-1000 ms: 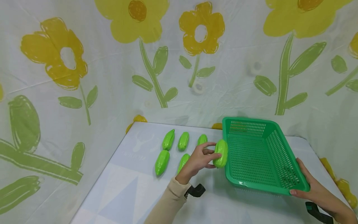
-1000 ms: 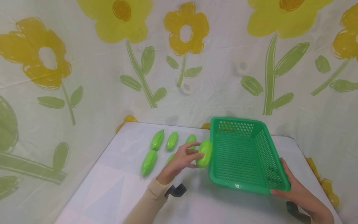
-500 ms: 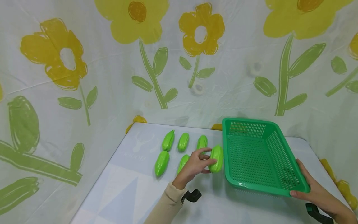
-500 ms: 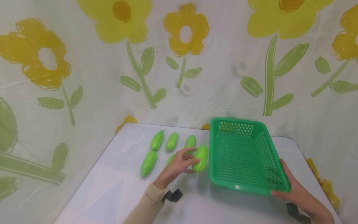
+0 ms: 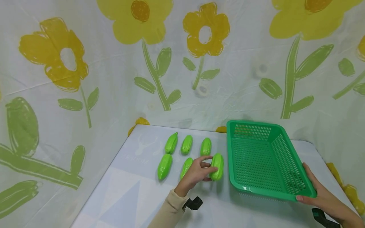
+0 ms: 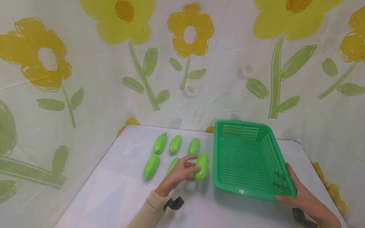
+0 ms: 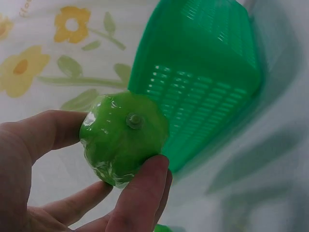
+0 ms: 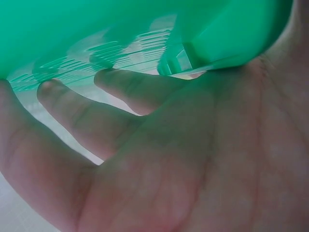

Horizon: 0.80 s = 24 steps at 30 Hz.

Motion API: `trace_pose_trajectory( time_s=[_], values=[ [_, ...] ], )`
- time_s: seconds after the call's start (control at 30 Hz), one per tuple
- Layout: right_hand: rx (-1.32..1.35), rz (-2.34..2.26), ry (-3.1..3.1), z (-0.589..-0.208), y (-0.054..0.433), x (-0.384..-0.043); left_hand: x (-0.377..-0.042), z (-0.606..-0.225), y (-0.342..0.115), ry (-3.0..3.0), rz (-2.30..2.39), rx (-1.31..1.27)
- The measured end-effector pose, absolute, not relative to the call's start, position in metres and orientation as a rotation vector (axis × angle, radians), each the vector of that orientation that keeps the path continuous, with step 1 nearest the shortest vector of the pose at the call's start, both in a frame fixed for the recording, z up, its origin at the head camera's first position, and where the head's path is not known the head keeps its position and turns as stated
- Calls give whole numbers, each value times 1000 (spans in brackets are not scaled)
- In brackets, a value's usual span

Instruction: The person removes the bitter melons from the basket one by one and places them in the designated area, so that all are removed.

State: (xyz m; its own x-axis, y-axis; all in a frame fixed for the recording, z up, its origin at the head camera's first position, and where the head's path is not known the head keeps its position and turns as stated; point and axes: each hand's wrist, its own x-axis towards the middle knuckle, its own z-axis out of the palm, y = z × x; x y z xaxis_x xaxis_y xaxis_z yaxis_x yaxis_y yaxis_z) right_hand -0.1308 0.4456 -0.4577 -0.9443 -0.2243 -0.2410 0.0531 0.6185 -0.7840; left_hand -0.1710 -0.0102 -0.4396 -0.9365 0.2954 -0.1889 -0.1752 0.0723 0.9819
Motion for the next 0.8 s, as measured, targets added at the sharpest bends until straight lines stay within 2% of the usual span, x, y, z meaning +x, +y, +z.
trace_pose_trajectory(
  time_s=[0.8],
  values=[
    [-181,-1222,2568,-459,448,-129,-167,-467,-15,2123,1844,103]
  ],
)
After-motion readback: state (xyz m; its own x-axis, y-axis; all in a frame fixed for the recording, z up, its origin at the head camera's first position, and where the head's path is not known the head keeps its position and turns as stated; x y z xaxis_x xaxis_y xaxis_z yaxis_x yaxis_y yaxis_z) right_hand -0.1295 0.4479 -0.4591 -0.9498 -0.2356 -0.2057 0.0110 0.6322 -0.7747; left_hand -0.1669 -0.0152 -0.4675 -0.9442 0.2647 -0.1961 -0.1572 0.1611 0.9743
